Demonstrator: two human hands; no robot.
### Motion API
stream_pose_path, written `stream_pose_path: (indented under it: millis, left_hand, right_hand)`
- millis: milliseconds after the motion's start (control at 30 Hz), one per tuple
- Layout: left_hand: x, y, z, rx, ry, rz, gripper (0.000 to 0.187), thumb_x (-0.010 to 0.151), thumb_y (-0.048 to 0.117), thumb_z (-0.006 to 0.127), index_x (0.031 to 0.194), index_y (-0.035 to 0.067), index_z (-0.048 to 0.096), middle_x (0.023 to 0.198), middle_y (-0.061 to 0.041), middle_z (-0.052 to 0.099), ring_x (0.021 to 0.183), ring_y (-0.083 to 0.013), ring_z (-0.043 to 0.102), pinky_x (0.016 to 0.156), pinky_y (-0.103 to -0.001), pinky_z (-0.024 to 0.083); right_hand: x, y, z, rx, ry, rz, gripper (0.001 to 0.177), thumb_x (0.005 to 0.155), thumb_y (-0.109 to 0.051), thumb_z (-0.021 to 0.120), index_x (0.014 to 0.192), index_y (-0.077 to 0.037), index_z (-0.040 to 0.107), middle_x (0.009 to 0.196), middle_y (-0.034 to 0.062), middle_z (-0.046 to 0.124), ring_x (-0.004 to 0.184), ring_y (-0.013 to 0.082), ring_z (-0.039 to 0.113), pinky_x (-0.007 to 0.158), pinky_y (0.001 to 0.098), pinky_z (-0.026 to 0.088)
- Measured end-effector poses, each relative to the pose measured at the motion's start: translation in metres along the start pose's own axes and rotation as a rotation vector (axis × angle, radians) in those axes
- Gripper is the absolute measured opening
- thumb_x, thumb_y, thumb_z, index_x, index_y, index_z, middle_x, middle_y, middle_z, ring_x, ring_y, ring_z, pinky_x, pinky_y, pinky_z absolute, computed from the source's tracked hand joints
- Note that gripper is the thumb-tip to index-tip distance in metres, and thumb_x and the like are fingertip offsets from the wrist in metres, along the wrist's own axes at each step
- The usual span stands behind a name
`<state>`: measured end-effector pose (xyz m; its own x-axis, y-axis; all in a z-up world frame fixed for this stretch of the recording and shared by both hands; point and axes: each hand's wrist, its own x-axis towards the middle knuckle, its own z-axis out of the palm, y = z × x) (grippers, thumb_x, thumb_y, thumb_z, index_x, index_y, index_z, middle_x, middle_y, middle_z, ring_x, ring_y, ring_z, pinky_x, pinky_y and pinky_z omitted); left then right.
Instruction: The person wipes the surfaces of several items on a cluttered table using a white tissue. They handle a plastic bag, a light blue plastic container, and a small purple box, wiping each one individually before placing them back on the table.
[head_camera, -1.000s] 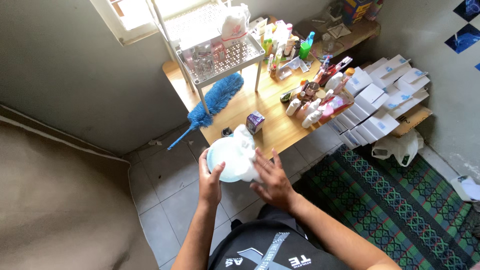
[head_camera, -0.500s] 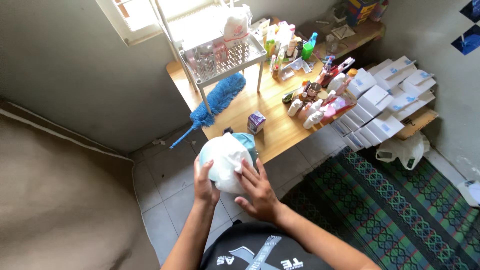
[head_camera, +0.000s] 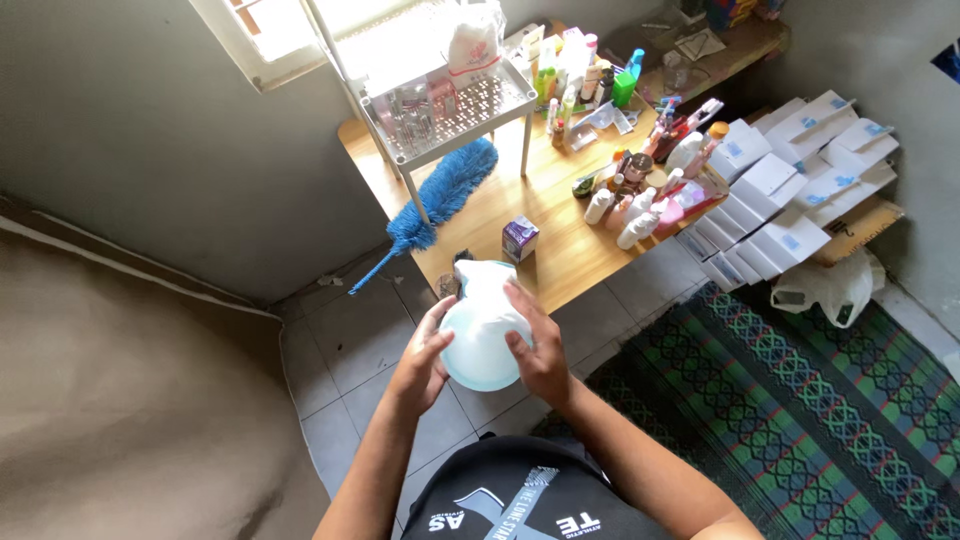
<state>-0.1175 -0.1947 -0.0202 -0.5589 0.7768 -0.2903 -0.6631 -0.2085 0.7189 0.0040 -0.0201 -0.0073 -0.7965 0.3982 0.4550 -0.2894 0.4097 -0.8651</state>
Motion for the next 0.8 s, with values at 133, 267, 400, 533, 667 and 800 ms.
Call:
stream_pose_path:
  millis: [133, 267, 400, 533, 667, 800]
  left_hand:
    - [0.004, 0.009, -0.003, 0.069, 0.033, 0.045, 0.087, 0.084, 0.02, 0.069, 0.159, 0.014, 0.027, 0.146, -0.02, 0.049, 0.131, -0.0328, 0.055, 0.097, -0.047, 0.055]
    - [0.015, 0.002, 0.005, -0.029, 0.092, 0.312, 0.084, 0.088, 0.016, 0.066, 0.162, 0.013, 0.025, 0.153, -0.015, 0.046, 0.137, -0.0292, 0.051, 0.107, -0.045, 0.051]
    - [0.023, 0.0, 0.011, -0.112, 0.165, 0.371, 0.079, 0.089, 0.014, 0.062, 0.16, 0.012, 0.028, 0.151, -0.017, 0.046, 0.133, -0.0316, 0.052, 0.105, -0.048, 0.05]
    - [0.033, -0.013, 0.024, -0.108, 0.083, 0.388, 0.076, 0.088, 0.014, 0.064, 0.157, 0.006, 0.034, 0.149, -0.015, 0.05, 0.135, -0.0276, 0.054, 0.11, -0.045, 0.048]
    - [0.04, -0.034, 0.038, -0.042, 0.019, 0.324, 0.071, 0.09, 0.012, 0.068, 0.154, -0.002, 0.042, 0.146, -0.017, 0.054, 0.134, -0.0275, 0.055, 0.113, -0.043, 0.046]
    - [0.051, -0.036, 0.053, 0.054, 0.059, 0.436, 0.072, 0.093, 0.01, 0.071, 0.156, -0.007, 0.043, 0.144, -0.021, 0.056, 0.132, -0.0283, 0.056, 0.113, -0.042, 0.046]
  right_hand:
    - [0.007, 0.001, 0.008, 0.092, 0.056, 0.12, 0.063, 0.108, -0.043, 0.045, 0.145, 0.007, 0.053, 0.15, 0.0302, 0.056, 0.142, 0.0414, 0.053, 0.118, 0.0449, 0.04]
    - [0.002, 0.011, 0.011, -0.063, 0.114, 0.006, 0.06, 0.11, -0.041, 0.045, 0.145, 0.007, 0.054, 0.151, 0.0306, 0.055, 0.146, 0.0427, 0.052, 0.122, 0.0466, 0.041]
    - [-0.019, 0.017, 0.006, -0.196, -0.038, -0.241, 0.064, 0.11, -0.039, 0.052, 0.15, 0.01, 0.043, 0.151, 0.0356, 0.047, 0.145, 0.0503, 0.045, 0.121, 0.051, 0.04]
    - [-0.012, 0.031, -0.011, -0.377, -0.056, -0.369, 0.06, 0.115, -0.032, 0.047, 0.155, 0.01, 0.035, 0.158, 0.0376, 0.04, 0.149, 0.0549, 0.041, 0.126, 0.0568, 0.035]
    - [0.012, 0.043, -0.033, -0.16, 0.055, -0.122, 0.07, 0.11, -0.047, 0.039, 0.156, 0.006, 0.039, 0.159, 0.0365, 0.04, 0.149, 0.0487, 0.045, 0.121, 0.054, 0.04]
    - [0.017, 0.041, -0.042, -0.199, 0.043, -0.196, 0.072, 0.111, -0.052, 0.039, 0.157, 0.004, 0.037, 0.162, 0.0312, 0.04, 0.154, 0.0436, 0.04, 0.125, 0.0553, 0.036]
